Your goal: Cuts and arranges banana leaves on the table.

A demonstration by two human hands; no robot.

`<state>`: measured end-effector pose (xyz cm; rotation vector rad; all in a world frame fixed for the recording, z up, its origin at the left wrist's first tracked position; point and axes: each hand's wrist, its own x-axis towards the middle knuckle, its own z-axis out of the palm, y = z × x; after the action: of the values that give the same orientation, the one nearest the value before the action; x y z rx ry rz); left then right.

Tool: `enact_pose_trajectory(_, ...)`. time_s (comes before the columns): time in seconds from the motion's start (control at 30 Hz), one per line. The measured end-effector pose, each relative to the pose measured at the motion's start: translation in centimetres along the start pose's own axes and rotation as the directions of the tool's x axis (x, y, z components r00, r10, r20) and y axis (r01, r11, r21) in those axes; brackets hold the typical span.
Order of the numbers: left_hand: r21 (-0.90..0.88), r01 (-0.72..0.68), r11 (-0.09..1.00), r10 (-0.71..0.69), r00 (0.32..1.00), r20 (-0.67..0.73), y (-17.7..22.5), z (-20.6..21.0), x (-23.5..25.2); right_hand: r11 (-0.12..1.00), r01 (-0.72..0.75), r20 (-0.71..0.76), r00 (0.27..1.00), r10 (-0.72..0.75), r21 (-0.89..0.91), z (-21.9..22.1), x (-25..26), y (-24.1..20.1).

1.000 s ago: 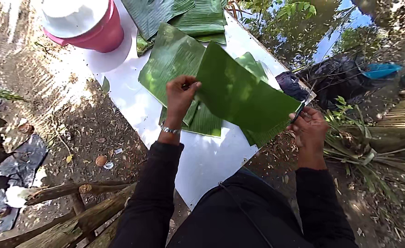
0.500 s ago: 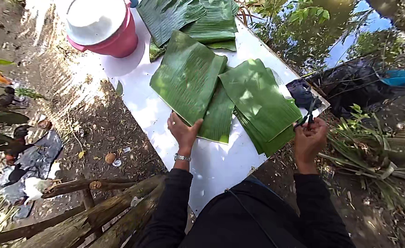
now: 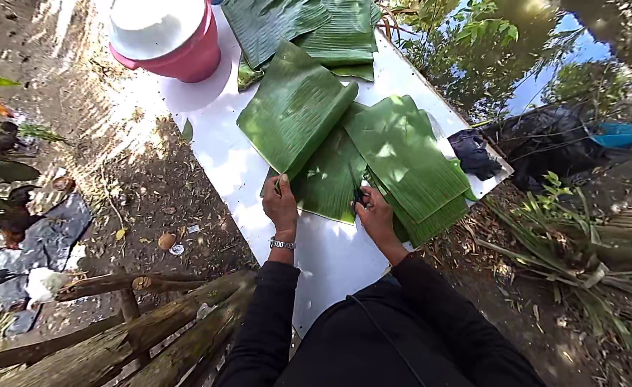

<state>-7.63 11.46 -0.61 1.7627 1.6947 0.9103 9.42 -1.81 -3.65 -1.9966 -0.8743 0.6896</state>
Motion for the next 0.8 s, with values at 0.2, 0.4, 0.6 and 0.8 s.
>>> enact_pose_trajectory(0.2,-0.312,0.095,0.945,-0.164,0.966,-0.202,-0.5,-4.3,2.9,0.959,0.272,-0.038,0.962,-0.27,0.077,1.8,1.6,-2.2)
enact_pose_trajectory(0.4,-0.519,0.126,0.845,-0.344,0.871,-0.35,-2.0,-5.9,3.8,0.804,0.595,0.068,0.803,-0.592,-0.018,-5.0,1.8,-10.8)
enact_pose_trajectory(0.6,-0.72,0.228,0.656,-0.496,0.849,-0.183,-1.6,-4.3,2.4,0.805,0.589,0.071,0.808,-0.585,-0.069,-15.7,2.7,-9.2)
enact_pose_trajectory(0.8,-0.692,0.483,0.537,-0.582,0.805,0.111,-0.5,-2.3,-2.9,0.989,0.126,-0.076,0.988,-0.132,-0.078,-16.0,5.1,-0.1)
